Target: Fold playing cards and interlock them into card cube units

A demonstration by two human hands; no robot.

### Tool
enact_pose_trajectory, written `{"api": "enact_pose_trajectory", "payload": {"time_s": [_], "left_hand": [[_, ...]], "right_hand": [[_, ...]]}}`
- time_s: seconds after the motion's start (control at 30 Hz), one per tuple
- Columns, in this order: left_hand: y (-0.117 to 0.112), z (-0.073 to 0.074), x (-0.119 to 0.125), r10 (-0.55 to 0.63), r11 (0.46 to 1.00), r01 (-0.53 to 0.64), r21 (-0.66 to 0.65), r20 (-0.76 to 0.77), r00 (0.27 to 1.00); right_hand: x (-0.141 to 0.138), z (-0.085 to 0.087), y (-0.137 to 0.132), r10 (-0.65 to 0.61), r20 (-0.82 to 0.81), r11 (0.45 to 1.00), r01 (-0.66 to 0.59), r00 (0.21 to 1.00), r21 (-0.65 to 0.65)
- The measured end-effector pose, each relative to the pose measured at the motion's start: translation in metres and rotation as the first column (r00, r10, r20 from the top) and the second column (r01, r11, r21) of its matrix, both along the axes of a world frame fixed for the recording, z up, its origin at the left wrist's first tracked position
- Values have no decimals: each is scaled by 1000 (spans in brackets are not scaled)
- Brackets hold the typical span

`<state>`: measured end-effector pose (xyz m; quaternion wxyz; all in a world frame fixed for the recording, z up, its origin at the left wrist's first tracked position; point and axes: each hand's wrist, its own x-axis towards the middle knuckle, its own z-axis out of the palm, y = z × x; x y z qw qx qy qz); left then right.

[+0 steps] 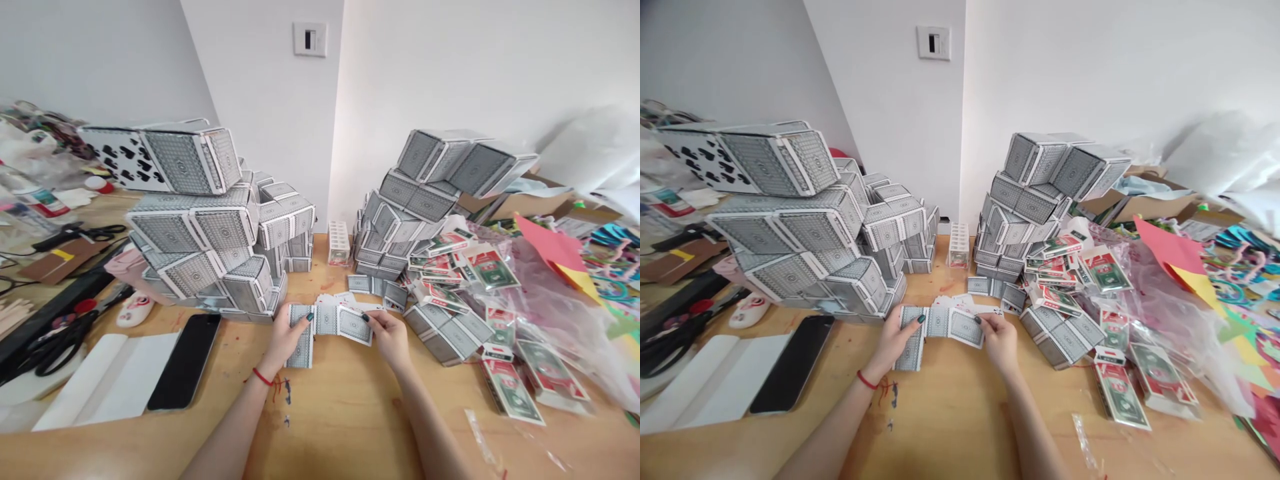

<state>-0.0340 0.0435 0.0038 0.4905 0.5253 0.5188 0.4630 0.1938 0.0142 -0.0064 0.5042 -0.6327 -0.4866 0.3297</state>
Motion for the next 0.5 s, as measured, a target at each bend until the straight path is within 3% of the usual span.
{"api": "enact_pose_trajectory", "payload": {"time_s": [0.3, 0.4, 0.5], "left_hand": [[-1, 0, 0, -58, 998, 59, 15, -52, 997], [-2, 2, 0, -75, 997, 76, 18, -55, 996], [-4, 4, 2, -63, 998, 63, -5, -20, 998]], "right_hand": [[7, 6, -2, 34, 56, 999, -35, 998, 14], [0, 10, -4, 45, -78, 999, -45, 996, 4], [-11, 15, -5, 94, -344, 992, -118, 934, -49]]}}
